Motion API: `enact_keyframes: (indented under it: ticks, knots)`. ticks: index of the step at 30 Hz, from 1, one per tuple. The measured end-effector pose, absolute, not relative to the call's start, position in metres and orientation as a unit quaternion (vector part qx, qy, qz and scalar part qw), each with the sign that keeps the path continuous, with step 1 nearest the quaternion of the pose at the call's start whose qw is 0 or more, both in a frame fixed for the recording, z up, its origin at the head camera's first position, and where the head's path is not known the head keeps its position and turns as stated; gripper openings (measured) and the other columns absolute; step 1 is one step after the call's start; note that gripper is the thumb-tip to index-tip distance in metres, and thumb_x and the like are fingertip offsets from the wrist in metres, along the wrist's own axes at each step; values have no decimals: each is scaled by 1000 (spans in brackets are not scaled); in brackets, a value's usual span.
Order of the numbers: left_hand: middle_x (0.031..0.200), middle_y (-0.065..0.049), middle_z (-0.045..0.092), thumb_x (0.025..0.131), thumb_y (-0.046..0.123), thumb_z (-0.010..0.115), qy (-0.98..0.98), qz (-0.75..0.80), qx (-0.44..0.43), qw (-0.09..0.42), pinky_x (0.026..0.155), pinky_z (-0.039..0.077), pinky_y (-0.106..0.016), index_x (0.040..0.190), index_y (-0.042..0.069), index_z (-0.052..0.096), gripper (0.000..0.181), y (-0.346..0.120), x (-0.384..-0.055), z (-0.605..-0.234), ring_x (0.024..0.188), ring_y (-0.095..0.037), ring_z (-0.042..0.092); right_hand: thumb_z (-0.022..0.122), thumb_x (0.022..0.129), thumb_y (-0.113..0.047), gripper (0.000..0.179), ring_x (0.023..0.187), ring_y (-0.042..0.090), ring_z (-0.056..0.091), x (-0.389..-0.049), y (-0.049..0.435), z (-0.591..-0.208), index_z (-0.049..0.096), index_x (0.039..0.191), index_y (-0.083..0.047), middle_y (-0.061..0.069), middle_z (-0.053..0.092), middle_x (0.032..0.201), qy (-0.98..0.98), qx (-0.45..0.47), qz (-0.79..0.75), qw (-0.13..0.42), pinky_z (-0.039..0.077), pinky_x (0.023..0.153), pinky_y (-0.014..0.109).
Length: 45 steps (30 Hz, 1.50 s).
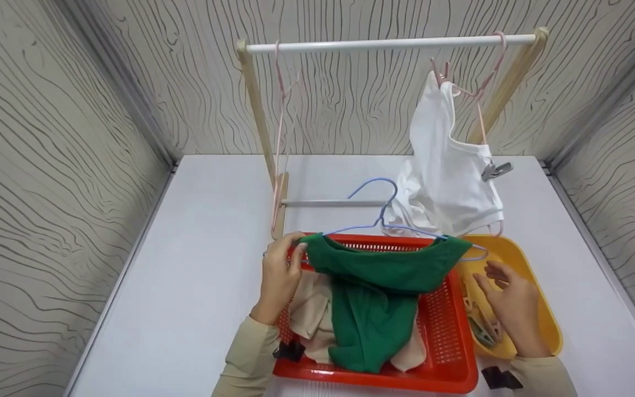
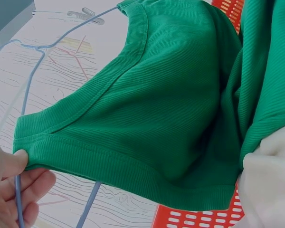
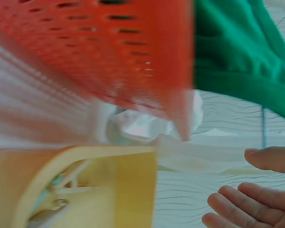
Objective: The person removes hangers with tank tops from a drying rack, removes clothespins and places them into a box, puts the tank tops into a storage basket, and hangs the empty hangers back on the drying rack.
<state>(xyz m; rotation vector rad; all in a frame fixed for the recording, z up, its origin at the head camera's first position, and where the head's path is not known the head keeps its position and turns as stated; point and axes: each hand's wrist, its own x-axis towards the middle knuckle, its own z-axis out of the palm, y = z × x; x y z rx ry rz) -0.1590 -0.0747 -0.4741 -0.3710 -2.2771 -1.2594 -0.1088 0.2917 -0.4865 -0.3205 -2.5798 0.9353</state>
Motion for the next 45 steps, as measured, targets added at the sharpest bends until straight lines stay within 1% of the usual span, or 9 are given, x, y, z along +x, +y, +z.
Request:
enact_keyframes:
  ticks: [3, 5, 6, 8, 10, 19, 27, 33, 45]
  knots:
    - [101, -9, 72, 93, 8, 60, -837, -465, -139, 254, 91, 51, -41, 104, 2, 65, 14, -75, -159, -474, 97, -21, 66, 74, 80, -1, 36, 96, 45, 66, -107, 288, -480, 63, 112, 12, 32, 68, 106, -907, -102, 341, 227, 43, 75, -5]
    - [101, -9, 72, 93, 8, 60, -836, -464, -141, 255, 90, 51, -41, 104, 2, 65, 13, -75, -159, -474, 96, -21, 66, 75, 78, 1, 37, 91, 21, 72, -107, 287, -477, 63, 111, 12, 32, 68, 105, -897, -92, 349, 254, 30, 74, -13]
    - [100, -9, 72, 93, 8, 60, -836, -464, -142, 256, 90, 51, -40, 104, 2, 65, 13, -75, -159, -473, 96, -21, 66, 75, 77, 2, 37, 90, 6, 70, -107, 286, -476, 63, 111, 12, 33, 68, 104, -893, -85, 350, 268, 30, 75, -13]
    - [100, -9, 72, 93, 8, 60, -836, -462, -143, 260, 89, 51, -40, 104, 2, 65, 13, -75, -159, -473, 96, -21, 66, 75, 75, 5, 37, 89, -20, 57, -108, 285, -474, 64, 109, 13, 33, 68, 102, -887, -67, 350, 294, 30, 78, -12]
    - [100, -9, 72, 93, 8, 61, -835, -459, -145, 265, 88, 51, -38, 104, 2, 65, 13, -74, -159, -474, 95, -22, 66, 76, 73, 7, 37, 91, -36, 36, -110, 284, -472, 64, 107, 13, 32, 69, 101, -883, -48, 347, 312, 30, 81, -11]
    - [101, -10, 71, 92, 6, 61, -836, -455, -151, 267, 89, 51, -40, 104, 1, 64, 14, -72, -157, -476, 97, -23, 64, 75, 70, 12, 37, 101, -36, 32, -116, 278, -466, 64, 104, 13, 30, 70, 99, -876, 15, 333, 348, 25, 90, -9]
    - [100, -10, 71, 91, 5, 62, -832, -458, -163, 268, 90, 52, -39, 103, 2, 65, 12, -72, -157, -477, 97, -21, 65, 76, 66, 16, 42, 106, -31, 39, -124, 271, -464, 67, 106, 7, 24, 71, 99, -869, 114, 330, 351, 31, 91, -7]
    - [99, -9, 71, 91, 5, 62, -830, -457, -164, 275, 89, 51, -39, 102, 2, 65, 12, -72, -157, -477, 96, -21, 64, 73, 67, 20, 38, 105, -26, 44, -128, 267, -466, 71, 101, 4, 19, 72, 93, -859, 142, 328, 367, 35, 88, -6]
    - [99, -8, 72, 89, 4, 65, -829, -447, -173, 290, 89, 52, -38, 103, 3, 68, 15, -74, -158, -475, 96, -21, 66, 66, 72, 23, 27, 97, -23, 51, -128, 266, -466, 70, 94, 8, 22, 67, 87, -842, 155, 374, 355, 40, 86, -3]
